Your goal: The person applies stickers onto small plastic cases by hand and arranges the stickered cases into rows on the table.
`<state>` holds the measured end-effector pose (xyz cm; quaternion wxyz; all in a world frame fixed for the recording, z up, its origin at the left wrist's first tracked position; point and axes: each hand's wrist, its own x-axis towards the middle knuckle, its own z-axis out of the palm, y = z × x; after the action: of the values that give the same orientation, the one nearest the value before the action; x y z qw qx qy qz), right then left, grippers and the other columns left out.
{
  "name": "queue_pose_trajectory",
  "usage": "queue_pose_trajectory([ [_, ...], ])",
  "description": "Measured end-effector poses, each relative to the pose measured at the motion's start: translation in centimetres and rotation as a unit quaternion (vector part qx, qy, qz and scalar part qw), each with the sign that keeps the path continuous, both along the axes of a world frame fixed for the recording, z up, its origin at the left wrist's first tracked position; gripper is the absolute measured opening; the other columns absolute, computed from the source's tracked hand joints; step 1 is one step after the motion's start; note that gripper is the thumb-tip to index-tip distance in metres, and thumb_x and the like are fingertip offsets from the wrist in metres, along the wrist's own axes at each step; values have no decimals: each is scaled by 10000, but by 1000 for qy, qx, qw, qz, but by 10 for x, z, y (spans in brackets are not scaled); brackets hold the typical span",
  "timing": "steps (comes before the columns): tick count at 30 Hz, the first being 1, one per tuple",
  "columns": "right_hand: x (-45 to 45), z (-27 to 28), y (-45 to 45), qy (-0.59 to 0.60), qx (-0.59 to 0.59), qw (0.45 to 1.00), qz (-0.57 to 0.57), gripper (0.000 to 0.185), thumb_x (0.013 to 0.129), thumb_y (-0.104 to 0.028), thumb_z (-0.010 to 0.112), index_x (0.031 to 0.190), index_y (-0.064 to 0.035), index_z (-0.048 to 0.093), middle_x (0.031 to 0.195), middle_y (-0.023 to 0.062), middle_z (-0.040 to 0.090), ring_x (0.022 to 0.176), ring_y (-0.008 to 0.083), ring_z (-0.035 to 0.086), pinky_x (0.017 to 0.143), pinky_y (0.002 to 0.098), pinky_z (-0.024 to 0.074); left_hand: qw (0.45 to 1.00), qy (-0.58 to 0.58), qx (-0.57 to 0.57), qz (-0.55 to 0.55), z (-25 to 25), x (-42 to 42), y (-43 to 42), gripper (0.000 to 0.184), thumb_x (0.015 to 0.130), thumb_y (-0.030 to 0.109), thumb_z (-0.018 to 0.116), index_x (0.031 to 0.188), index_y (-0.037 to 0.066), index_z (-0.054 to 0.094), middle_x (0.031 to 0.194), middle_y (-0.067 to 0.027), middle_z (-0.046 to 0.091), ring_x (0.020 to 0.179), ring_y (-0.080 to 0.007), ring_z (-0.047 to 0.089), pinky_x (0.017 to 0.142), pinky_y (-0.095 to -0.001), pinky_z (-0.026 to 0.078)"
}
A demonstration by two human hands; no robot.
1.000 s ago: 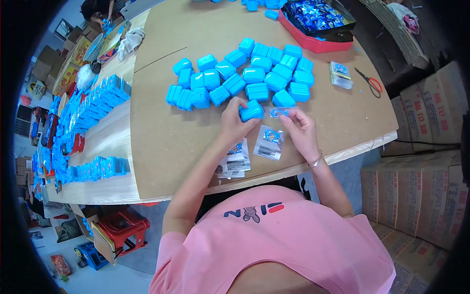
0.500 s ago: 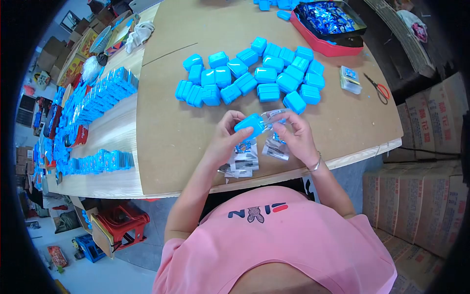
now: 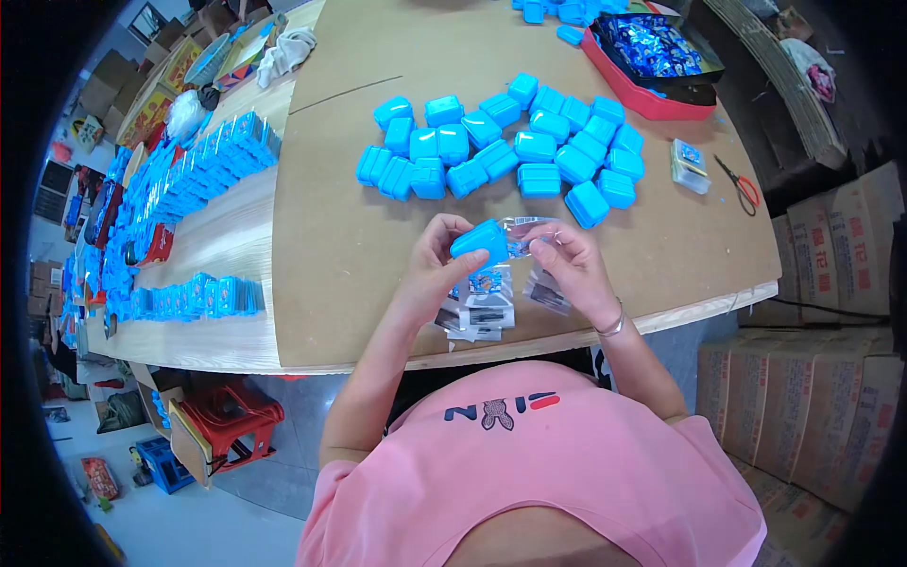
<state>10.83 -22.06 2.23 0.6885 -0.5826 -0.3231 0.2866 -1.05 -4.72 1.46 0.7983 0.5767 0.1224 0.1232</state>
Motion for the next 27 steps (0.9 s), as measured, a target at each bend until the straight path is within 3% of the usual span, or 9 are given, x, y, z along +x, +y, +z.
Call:
queue_pose_trajectory([
  [4, -1, -4, 6, -79, 23, 997, -13, 134, 920, -88, 561, 1030, -42, 622, 927, 9, 626, 802, 61, 511, 712, 191, 409, 1000, 6, 0, -20, 2, -3, 1, 341, 789, 49, 699, 1060, 54, 492, 930, -40, 541, 810, -92, 500, 693, -211, 425],
  [9, -6, 9, 7, -130, -61, 990, 18, 143, 901, -77, 588, 1034, -29, 613, 880, 9, 597, 793, 62, 504, 724, 204, 417, 1000, 2, -3, -12, 2, -5, 2, 391, 784, 29, 696, 1114, 49, 488, 987, -58, 563, 852, -111, 528, 734, -224, 449],
  [14, -15, 19, 14, 20, -42, 998, -48, 166, 872, -49, 623, 1031, -2, 605, 858, 17, 576, 772, 62, 498, 726, 210, 420, 1000, -17, -19, 0, 4, -8, 1, 457, 782, 15, 694, 1189, 42, 487, 1056, -82, 576, 905, -139, 553, 787, -243, 467],
  [18, -14, 19, 18, 2, -89, 996, -22, 490, 768, -87, 737, 1198, 10, 523, 964, 65, 571, 864, 116, 520, 786, 255, 436, 999, -9, -33, -9, 2, -14, 5, 523, 785, 23, 695, 1258, 36, 473, 1104, -100, 575, 940, -157, 563, 825, -256, 473],
  [19, -15, 19, 21, 2, -88, 996, -21, 490, 768, -87, 737, 1198, 10, 523, 964, 65, 571, 864, 116, 520, 786, 255, 436, 999, -9, -33, -8, 1, -15, 5, 523, 785, 23, 695, 1258, 36, 473, 1104, -100, 575, 940, -157, 563, 825, -256, 473],
  [23, -30, 21, 42, -335, -70, 930, -132, 889, 637, -162, 821, 1372, -9, 345, 1063, 102, 546, 992, 197, 514, 951, 362, 388, 991, -2, -123, 59, -3, -17, 0, 528, 790, 32, 695, 1270, 22, 477, 1106, -110, 575, 940, -160, 564, 823, -260, 475],
  [27, -36, 14, 53, -446, -110, 881, -114, 1067, 562, -199, 836, 1425, -25, 233, 1119, 125, 520, 1064, 252, 486, 1044, 452, 273, 978, 10, -195, 68, 10, -15, -11, 524, 793, 35, 692, 1270, 8, 479, 1112, -120, 575, 942, -160, 565, 821, -260, 475],
])
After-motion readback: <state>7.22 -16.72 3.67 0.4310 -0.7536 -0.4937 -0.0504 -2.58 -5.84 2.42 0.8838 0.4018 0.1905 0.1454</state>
